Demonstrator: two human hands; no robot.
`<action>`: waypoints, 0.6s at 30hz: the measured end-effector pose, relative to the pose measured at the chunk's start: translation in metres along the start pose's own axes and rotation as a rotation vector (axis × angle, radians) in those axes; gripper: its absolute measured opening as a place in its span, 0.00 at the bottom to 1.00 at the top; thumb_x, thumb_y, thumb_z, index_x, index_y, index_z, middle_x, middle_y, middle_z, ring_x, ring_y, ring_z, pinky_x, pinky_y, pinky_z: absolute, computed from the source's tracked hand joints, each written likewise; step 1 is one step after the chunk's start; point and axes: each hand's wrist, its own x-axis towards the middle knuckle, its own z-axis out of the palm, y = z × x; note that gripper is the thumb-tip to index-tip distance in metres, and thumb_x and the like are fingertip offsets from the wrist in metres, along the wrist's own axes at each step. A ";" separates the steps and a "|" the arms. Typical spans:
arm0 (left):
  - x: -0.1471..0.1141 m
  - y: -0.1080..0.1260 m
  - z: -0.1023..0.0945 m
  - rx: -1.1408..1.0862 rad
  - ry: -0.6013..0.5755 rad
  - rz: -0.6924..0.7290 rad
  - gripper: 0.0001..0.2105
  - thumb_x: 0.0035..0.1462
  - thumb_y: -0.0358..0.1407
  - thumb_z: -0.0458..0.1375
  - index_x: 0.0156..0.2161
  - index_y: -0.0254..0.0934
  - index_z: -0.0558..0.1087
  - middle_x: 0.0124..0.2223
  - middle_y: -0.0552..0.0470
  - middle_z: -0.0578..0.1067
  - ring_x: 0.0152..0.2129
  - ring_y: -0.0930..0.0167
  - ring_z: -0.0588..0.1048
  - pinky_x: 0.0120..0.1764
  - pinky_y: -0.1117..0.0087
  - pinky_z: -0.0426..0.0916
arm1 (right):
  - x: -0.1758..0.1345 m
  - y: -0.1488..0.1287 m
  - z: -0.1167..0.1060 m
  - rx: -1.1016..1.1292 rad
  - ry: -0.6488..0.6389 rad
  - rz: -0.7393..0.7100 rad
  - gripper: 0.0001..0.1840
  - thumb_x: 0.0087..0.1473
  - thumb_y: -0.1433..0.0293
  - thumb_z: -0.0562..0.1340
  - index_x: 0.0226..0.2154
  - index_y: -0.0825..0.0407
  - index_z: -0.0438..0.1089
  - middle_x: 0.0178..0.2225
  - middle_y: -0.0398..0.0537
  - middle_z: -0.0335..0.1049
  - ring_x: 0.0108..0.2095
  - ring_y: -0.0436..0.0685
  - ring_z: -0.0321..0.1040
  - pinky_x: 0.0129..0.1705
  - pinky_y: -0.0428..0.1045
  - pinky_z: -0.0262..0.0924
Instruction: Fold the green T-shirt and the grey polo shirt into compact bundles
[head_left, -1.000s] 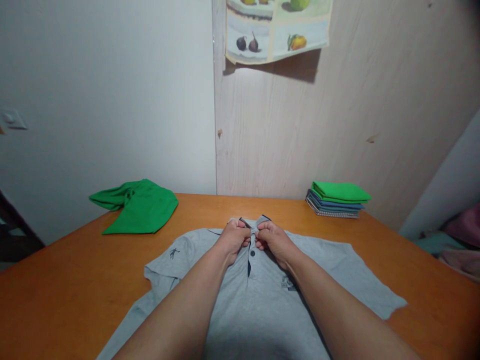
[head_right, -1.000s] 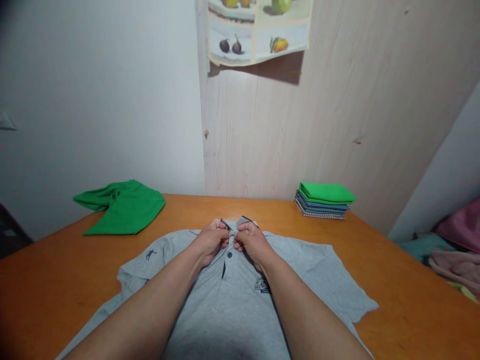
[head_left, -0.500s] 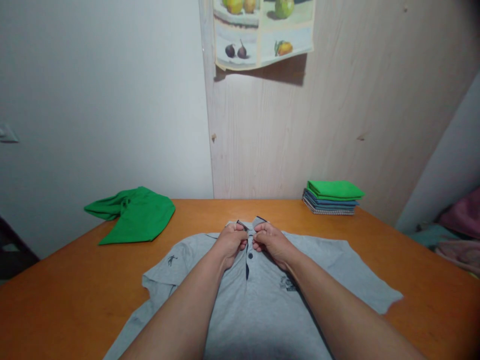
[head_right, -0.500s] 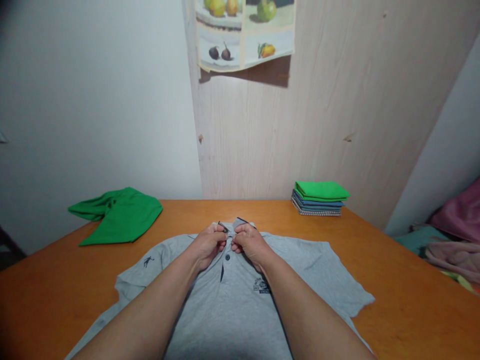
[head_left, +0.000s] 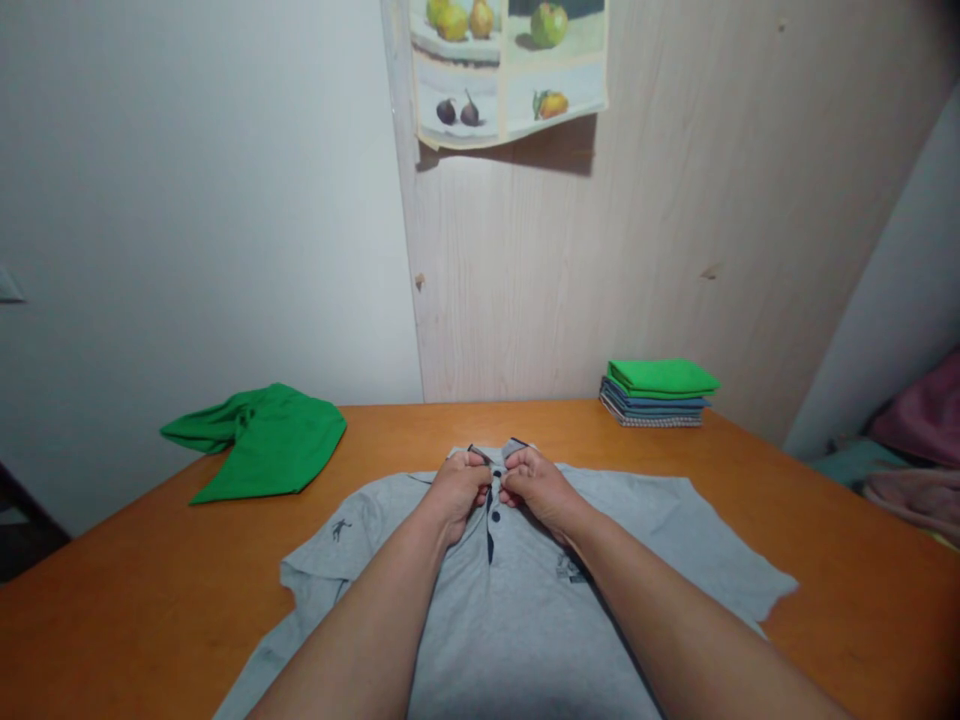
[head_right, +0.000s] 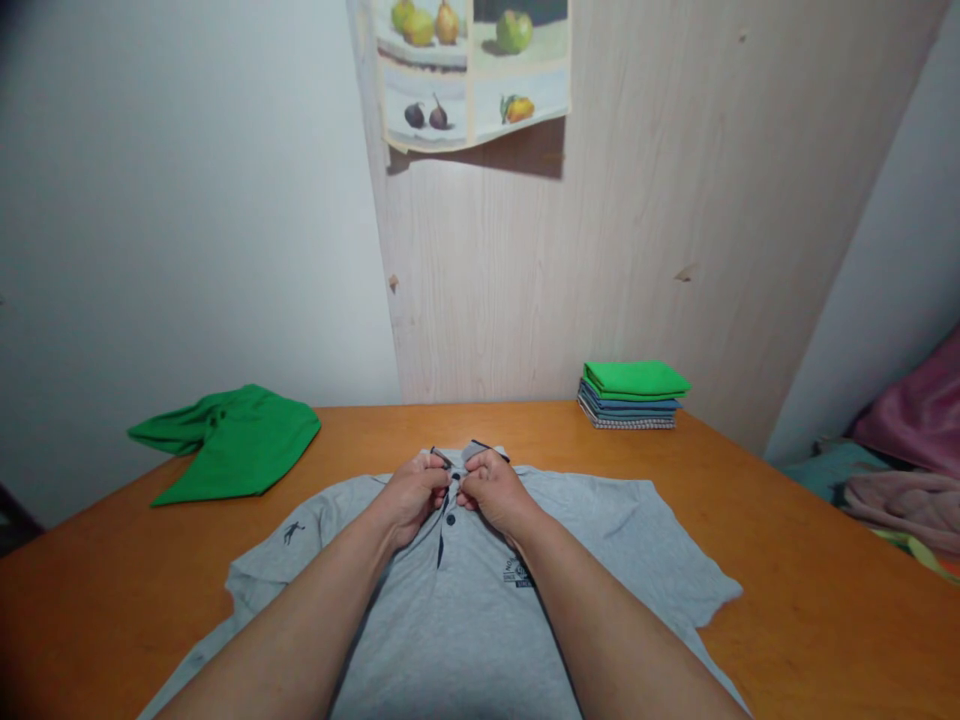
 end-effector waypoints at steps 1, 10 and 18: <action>-0.001 0.000 0.000 0.005 0.007 0.008 0.13 0.38 0.26 0.58 0.33 0.37 0.65 0.21 0.62 0.67 0.15 0.77 0.66 0.19 0.77 0.56 | 0.001 0.001 0.000 -0.010 0.010 -0.008 0.17 0.40 0.67 0.65 0.34 0.48 0.59 0.19 0.33 0.66 0.20 0.50 0.66 0.24 0.45 0.58; -0.007 0.002 0.005 0.069 0.090 0.068 0.17 0.40 0.24 0.58 0.37 0.40 0.62 0.20 0.65 0.65 0.15 0.77 0.63 0.20 0.77 0.55 | 0.006 0.007 -0.005 -0.233 0.120 -0.105 0.07 0.41 0.69 0.64 0.23 0.49 0.64 0.16 0.34 0.61 0.19 0.48 0.57 0.23 0.45 0.49; -0.007 0.001 0.006 0.098 0.081 0.121 0.16 0.42 0.26 0.58 0.38 0.40 0.61 0.21 0.65 0.66 0.15 0.78 0.63 0.22 0.77 0.55 | 0.005 0.005 -0.003 -0.293 0.126 -0.109 0.09 0.45 0.64 0.65 0.22 0.50 0.67 0.17 0.38 0.64 0.20 0.50 0.59 0.25 0.46 0.51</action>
